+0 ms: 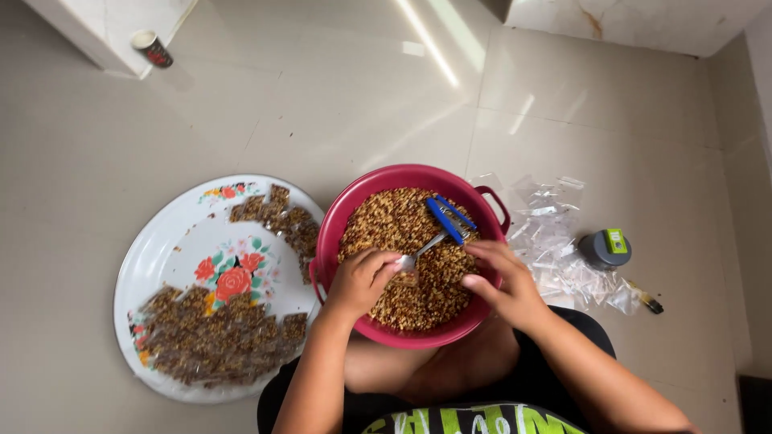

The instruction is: Scooping a nut and seed mixture into small plastic bags and sealing them with a handheld heat sealer.

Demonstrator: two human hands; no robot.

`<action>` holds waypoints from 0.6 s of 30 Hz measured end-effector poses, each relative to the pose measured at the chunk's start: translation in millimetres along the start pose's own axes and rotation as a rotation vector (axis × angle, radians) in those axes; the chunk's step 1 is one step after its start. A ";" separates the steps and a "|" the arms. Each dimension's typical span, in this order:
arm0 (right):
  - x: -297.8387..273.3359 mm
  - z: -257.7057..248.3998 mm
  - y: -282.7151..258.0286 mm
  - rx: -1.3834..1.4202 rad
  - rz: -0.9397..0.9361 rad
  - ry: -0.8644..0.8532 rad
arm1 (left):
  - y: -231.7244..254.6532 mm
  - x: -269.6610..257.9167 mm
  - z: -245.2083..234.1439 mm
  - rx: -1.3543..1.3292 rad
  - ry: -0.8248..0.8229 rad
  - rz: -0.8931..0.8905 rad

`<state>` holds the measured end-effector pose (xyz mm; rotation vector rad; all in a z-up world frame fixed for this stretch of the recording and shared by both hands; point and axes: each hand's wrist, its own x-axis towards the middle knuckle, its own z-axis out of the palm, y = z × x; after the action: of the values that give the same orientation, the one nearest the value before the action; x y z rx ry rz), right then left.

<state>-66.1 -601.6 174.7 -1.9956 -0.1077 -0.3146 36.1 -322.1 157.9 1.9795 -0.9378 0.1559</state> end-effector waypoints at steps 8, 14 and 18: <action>60.3 62.4 -20.7 0.104 0.224 -0.368 | -10.7 2.4 14.6 -0.231 0.184 -0.181; 55.1 76.0 -4.9 0.263 0.222 -0.187 | -17.0 -2.1 30.8 -0.488 0.411 -0.286; 53.3 72.7 -6.9 0.396 0.166 -0.106 | -10.9 2.9 35.7 -0.754 0.362 -0.246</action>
<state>-3.8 -536.7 165.8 -1.6149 -0.0650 -0.0719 36.7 -348.3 131.2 1.2863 -0.4156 0.0101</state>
